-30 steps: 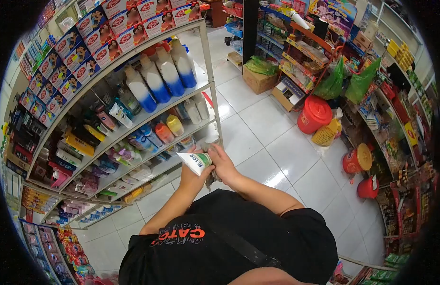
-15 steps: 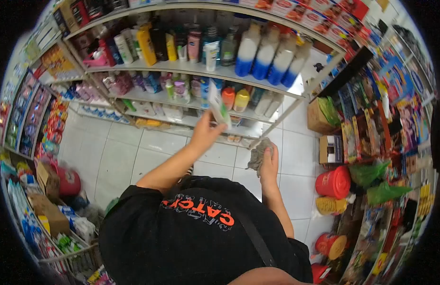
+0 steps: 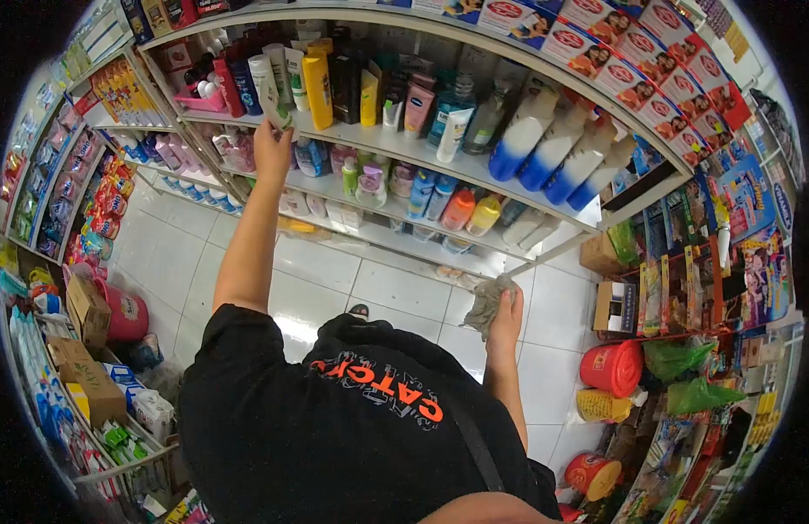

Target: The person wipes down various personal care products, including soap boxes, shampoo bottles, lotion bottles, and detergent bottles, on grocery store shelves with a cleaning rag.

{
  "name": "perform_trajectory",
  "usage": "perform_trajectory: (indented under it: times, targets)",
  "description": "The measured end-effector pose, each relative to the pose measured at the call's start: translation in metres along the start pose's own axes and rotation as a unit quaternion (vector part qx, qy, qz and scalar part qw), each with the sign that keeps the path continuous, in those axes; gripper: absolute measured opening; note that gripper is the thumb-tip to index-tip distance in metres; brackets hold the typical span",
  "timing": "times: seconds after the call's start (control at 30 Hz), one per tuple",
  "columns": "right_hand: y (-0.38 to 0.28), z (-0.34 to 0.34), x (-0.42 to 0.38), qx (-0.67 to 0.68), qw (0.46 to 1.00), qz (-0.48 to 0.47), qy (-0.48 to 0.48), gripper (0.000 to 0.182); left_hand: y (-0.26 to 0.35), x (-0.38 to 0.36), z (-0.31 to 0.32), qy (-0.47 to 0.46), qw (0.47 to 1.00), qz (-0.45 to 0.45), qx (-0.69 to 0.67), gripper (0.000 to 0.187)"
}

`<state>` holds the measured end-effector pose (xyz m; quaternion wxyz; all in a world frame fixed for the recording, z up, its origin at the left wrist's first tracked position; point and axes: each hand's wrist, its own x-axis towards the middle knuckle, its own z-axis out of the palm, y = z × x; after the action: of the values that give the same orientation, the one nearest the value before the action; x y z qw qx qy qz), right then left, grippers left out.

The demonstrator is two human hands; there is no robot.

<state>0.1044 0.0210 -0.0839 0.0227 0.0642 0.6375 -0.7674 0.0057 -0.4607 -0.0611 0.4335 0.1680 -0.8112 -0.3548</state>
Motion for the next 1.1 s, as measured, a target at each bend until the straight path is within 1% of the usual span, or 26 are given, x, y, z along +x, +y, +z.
perform_trajectory:
  times: [0.03, 0.13, 0.23, 0.33, 0.47, 0.53, 0.57, 0.67, 0.7, 0.8, 0.83, 0.9, 0.93, 1.0, 1.1]
  targets:
    - [0.003, 0.005, 0.002, -0.003, 1.000, -0.004, 0.008, 0.032, 0.010, 0.005, -0.001, -0.014, 0.999, -0.013, 0.028, 0.033]
    - [0.014, 0.016, 0.007, -0.007, 1.000, 0.001, 0.029, 0.031, -0.009, 0.022, 0.018, -0.020, 0.999, -0.036, -0.001, 0.036]
    - [0.026, 0.025, 0.011, 0.001, 0.999, 0.022, 0.039, 0.030, -0.021, 0.030, 0.031, -0.026, 0.999, -0.040, -0.002, 0.041]
    - [0.038, 0.034, 0.015, -0.007, 0.997, 0.029, 0.064, 0.029, -0.035, 0.034, 0.040, -0.031, 0.998, -0.028, -0.042, 0.040]
    - [0.052, 0.050, 0.019, -0.007, 0.994, 0.050, 0.092, 0.029, -0.044, 0.038, 0.045, -0.049, 0.996, -0.043, -0.065, 0.044]
    - [0.059, 0.060, 0.022, -0.005, 0.994, 0.054, 0.098, 0.029, -0.039, 0.038, 0.042, -0.042, 0.996, -0.033, -0.068, 0.045]
    - [0.064, 0.064, 0.024, -0.007, 0.993, 0.052, 0.102, 0.029, -0.042, 0.037, 0.040, -0.023, 0.998, -0.004, -0.062, 0.049]
    - [0.074, 0.077, 0.031, -0.015, 0.994, 0.052, 0.097, 0.030, -0.041, 0.044, 0.022, 0.042, 0.997, -0.037, -0.060, 0.053]
    - [0.072, 0.084, 0.032, -0.019, 0.994, 0.053, 0.093, 0.030, -0.041, 0.048, 0.016, 0.063, 0.993, -0.073, -0.066, 0.054]
    - [0.060, 0.106, 0.034, -0.019, 0.991, 0.084, 0.106, 0.031, -0.066, 0.065, 0.008, 0.044, 0.990, -0.129, 0.018, 0.056]
    - [0.063, 0.107, 0.036, -0.017, 0.993, 0.076, 0.094, 0.031, -0.073, 0.068, 0.008, 0.050, 0.991, -0.093, 0.078, 0.058]
    - [0.072, 0.106, 0.042, -0.013, 0.996, 0.059, 0.072, 0.031, -0.081, 0.072, 0.011, 0.051, 0.991, -0.085, 0.090, 0.057]
    - [0.075, 0.106, 0.043, -0.024, 0.995, 0.059, 0.080, 0.031, -0.082, 0.073, 0.013, 0.050, 0.991, -0.082, 0.097, 0.057]
    - [0.076, 0.107, 0.044, -0.047, 0.993, 0.059, 0.094, 0.030, -0.078, 0.075, 0.015, 0.045, 0.989, -0.108, 0.095, 0.057]
    - [0.074, 0.105, 0.041, -0.020, 0.993, 0.094, 0.072, 0.030, -0.077, 0.077, 0.019, 0.042, 0.985, -0.134, 0.104, 0.057]
